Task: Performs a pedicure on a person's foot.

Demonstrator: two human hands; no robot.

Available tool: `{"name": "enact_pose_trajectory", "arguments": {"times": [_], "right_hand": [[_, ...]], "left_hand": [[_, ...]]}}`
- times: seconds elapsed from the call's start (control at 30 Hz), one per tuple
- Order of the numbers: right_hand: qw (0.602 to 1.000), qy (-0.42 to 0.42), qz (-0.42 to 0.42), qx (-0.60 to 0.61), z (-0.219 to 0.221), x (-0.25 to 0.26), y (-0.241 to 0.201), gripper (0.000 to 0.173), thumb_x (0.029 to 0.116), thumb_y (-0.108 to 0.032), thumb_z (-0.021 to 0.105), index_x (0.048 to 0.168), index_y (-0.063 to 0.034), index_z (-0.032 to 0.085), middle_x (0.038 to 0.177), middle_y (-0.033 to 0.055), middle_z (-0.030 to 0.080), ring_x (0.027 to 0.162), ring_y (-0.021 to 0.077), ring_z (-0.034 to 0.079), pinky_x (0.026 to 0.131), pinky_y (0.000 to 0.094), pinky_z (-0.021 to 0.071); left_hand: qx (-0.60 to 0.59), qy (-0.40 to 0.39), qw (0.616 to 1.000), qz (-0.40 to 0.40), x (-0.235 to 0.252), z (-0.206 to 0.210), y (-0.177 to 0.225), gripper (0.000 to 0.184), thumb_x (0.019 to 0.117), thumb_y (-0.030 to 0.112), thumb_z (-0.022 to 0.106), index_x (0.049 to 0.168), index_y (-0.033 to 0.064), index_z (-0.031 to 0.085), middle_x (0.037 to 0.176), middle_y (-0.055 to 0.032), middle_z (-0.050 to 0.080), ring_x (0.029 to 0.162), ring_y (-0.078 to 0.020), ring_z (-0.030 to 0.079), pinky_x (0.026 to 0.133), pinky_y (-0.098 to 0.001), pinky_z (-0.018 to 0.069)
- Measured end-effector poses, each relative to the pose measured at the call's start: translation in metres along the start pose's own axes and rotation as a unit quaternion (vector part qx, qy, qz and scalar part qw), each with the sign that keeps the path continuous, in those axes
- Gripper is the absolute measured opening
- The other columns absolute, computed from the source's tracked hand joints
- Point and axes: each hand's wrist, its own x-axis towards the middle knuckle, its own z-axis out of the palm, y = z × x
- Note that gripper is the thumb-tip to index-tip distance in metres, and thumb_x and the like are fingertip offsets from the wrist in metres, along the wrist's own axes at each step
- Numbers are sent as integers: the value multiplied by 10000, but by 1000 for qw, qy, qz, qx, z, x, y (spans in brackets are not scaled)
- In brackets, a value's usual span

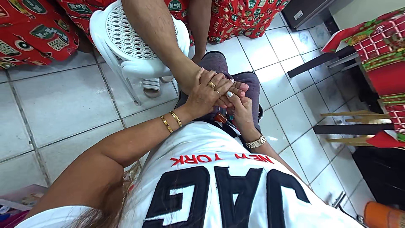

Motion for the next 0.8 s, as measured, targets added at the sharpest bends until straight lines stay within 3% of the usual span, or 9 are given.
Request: {"name": "enact_pose_trajectory", "arguments": {"times": [0.1, 0.13, 0.2, 0.3, 0.37, 0.53, 0.67, 0.8], "right_hand": [[993, -2, 7, -116, -3, -16, -17, 364, 1054, -286, 510, 714, -174, 572, 534, -74, 434, 422, 11, 360, 411, 182, 321], [991, -2, 6, -137, -3, -17, -19, 367, 1052, -289, 507, 711, -179, 582, 528, -83, 439, 414, 3, 362, 403, 179, 321], [988, -8, 13, -151, -2, -13, -16, 351, 1052, -302, 523, 738, -171, 610, 549, -105, 479, 435, -17, 403, 425, 171, 364], [987, -2, 14, -159, 1, -4, -6, 272, 978, -337, 637, 769, -169, 599, 589, -125, 545, 477, -36, 493, 471, 180, 451], [987, 21, 18, -155, 6, -3, -4, 311, 957, -339, 678, 717, -187, 550, 574, -103, 522, 474, -15, 478, 464, 186, 420], [995, -3, -12, -98, 5, -6, -5, 219, 950, -140, 626, 735, -185, 630, 631, -115, 596, 554, -32, 547, 535, 172, 471], [989, -30, -27, -139, 0, -15, -17, 210, 947, -111, 614, 739, -137, 635, 607, -112, 589, 506, -52, 512, 483, 152, 439], [979, -53, 4, -196, -2, -13, -10, 260, 947, -237, 696, 729, -115, 627, 581, -97, 563, 497, -35, 514, 493, 181, 454]], "left_hand": [[-28, 8, 1000, 7, 0, -3, -1, 525, 896, 356, 656, 1396, 199, 624, 1364, -144, 618, 1308, -388, 513, 1151, -654, 194], [-31, 10, 999, 6, 0, -4, -1, 506, 911, 367, 634, 1390, 204, 631, 1367, -131, 623, 1313, -379, 512, 1153, -647, 192], [-30, 12, 999, -5, -2, -3, -1, 495, 920, 382, 613, 1382, 207, 640, 1358, -116, 632, 1309, -365, 517, 1154, -638, 192], [3, 18, 1000, -22, -3, 4, 1, 449, 981, 387, 538, 1383, 218, 641, 1350, -117, 640, 1304, -363, 529, 1155, -628, 210], [6, 18, 999, -34, -3, 6, 3, 465, 958, 367, 547, 1387, 210, 635, 1358, -122, 629, 1306, -361, 519, 1154, -618, 193], [0, 24, 999, -21, -3, 4, 2, 550, 885, 423, 636, 1385, 195, 631, 1351, -146, 625, 1301, -382, 525, 1145, -639, 212], [-6, 31, 999, -15, -4, -1, 4, 475, 918, 335, 623, 1375, 207, 643, 1347, -132, 629, 1307, -367, 518, 1156, -621, 201], [8, 23, 999, -32, -6, 3, 3, 449, 947, 319, 581, 1381, 223, 642, 1358, -132, 624, 1306, -365, 520, 1148, -625, 204]]}}
